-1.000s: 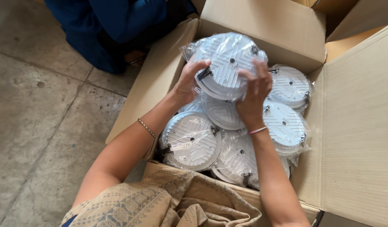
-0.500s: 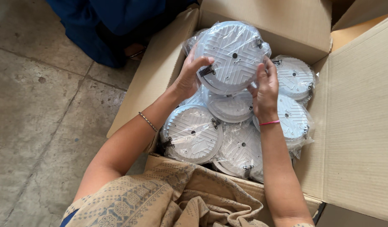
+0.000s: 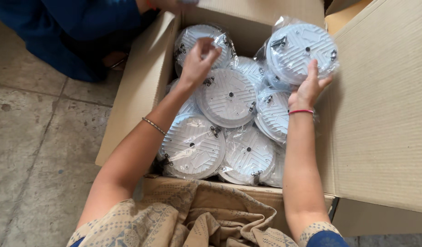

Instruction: The person sits on the floor in front of an open cardboard box and arranges plastic-wrapped round LED ceiling light fixtures inside it, lifting units one at a time, turning them to fit, and pressing them into a tight layer to fill the box.

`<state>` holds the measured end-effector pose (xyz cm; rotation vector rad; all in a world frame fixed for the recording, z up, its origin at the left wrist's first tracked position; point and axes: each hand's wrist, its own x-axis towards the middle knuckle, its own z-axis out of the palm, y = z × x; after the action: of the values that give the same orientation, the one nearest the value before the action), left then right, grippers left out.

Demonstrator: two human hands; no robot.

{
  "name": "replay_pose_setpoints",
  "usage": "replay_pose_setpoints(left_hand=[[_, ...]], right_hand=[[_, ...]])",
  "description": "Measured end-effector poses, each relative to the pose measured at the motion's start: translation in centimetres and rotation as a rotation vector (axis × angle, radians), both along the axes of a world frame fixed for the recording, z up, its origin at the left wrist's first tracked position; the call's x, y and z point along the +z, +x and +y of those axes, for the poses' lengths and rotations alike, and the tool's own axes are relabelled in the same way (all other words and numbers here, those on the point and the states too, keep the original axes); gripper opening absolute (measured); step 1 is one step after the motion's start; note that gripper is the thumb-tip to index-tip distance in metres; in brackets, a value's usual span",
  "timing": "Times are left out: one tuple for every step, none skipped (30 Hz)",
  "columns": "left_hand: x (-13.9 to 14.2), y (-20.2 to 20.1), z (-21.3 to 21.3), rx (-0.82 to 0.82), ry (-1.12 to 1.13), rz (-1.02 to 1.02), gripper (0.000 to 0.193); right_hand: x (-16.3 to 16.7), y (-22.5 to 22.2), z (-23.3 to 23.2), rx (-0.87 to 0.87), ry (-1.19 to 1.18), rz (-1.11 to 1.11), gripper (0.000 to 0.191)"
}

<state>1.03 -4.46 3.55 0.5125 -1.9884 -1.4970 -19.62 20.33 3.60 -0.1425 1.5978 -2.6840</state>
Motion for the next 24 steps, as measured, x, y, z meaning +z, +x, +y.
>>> replay_pose_setpoints(left_hand=[[-0.2,0.3,0.5,0.002,-0.068,-0.041,0.069],[-0.4,0.6,1.0,0.003,-0.135,-0.081,0.068],[-0.5,0.8,1.8,-0.038,-0.161,-0.145,0.07],[-0.7,1.1,2.5,-0.077,-0.188,-0.209,0.072],[-0.7,1.3,2.9,-0.112,-0.22,-0.274,0.075],[-0.7,1.5,3.2,-0.104,-0.297,-0.281,0.074],[-0.7,1.8,3.5,-0.096,-0.37,-0.291,0.074],[-0.7,2.0,3.6,-0.088,-0.444,-0.301,0.073],[-0.6,2.1,3.6,-0.082,-0.439,-0.304,0.074],[-0.6,2.1,3.7,-0.077,-0.433,-0.306,0.075],[-0.6,2.1,3.7,-0.074,-0.427,-0.306,0.076],[-0.6,2.0,3.7,-0.069,-0.427,-0.306,0.075],[-0.6,2.0,3.7,-0.065,-0.429,-0.305,0.074],[-0.6,1.9,3.6,-0.061,-0.433,-0.304,0.074],[-0.7,1.8,3.7,-0.06,-0.436,-0.3,0.074],[-0.8,1.8,3.7,-0.058,-0.439,-0.295,0.073],[-0.8,1.8,3.7,-0.054,-0.44,-0.292,0.073],[-1.0,1.8,3.7,-0.056,-0.451,-0.301,0.072],[-1.1,1.8,3.6,-0.058,-0.461,-0.31,0.07],[-1.1,1.7,3.6,-0.059,-0.472,-0.32,0.068],[-1.2,1.6,3.5,-0.035,-0.513,-0.296,0.067],[-1.1,1.2,3.5,-0.013,-0.553,-0.271,0.066],[-1.0,0.7,3.6,0.006,-0.591,-0.244,0.066],[-0.8,0.0,3.6,-0.002,-0.6,-0.207,0.071]], right_hand=[[-0.8,-0.4,-0.3,0.006,0.073,0.036,0.094],[-1.5,-0.8,-0.8,0.01,0.146,0.072,0.093],[-2.1,-0.9,-1.2,0.015,0.221,0.107,0.092],[-2.7,-0.8,-1.9,0.059,0.262,0.084,0.093],[-3.2,-0.4,-2.9,0.105,0.297,0.061,0.093],[-3.3,0.0,-3.7,0.152,0.332,0.039,0.094],[-3.2,0.4,-4.2,0.184,0.339,0.025,0.096],[-3.1,0.5,-4.7,0.216,0.344,0.01,0.097],[-2.7,0.6,-5.1,0.246,0.347,-0.005,0.099],[-2.1,0.6,-5.4,0.279,0.453,-0.036,0.099],[-1.5,0.5,-5.7,0.311,0.56,-0.065,0.099],[-0.9,0.3,-6.0,0.34,0.669,-0.094,0.1],[-0.5,0.1,-6.2,0.362,0.759,-0.039,0.097],[-0.3,0.1,-6.5,0.382,0.848,0.017,0.095],[-0.2,0.0,-6.6,0.401,0.937,0.073,0.093],[-0.3,0.1,-6.6,0.395,0.909,0.079,0.094],[-0.6,0.2,-6.6,0.391,0.883,0.086,0.095],[-0.8,0.4,-6.3,0.389,0.859,0.09,0.097],[-1.0,0.5,-6.0,0.418,0.82,0.117,0.097],[-1.3,0.5,-5.6,0.448,0.78,0.144,0.098],[-1.4,0.4,-5.3,0.479,0.737,0.171,0.099],[-1.4,0.2,-5.0,0.511,0.802,0.165,0.1],[-1.3,0.0,-4.6,0.54,0.869,0.158,0.1],[-1.1,-0.2,-4.4,0.568,0.936,0.148,0.101]])
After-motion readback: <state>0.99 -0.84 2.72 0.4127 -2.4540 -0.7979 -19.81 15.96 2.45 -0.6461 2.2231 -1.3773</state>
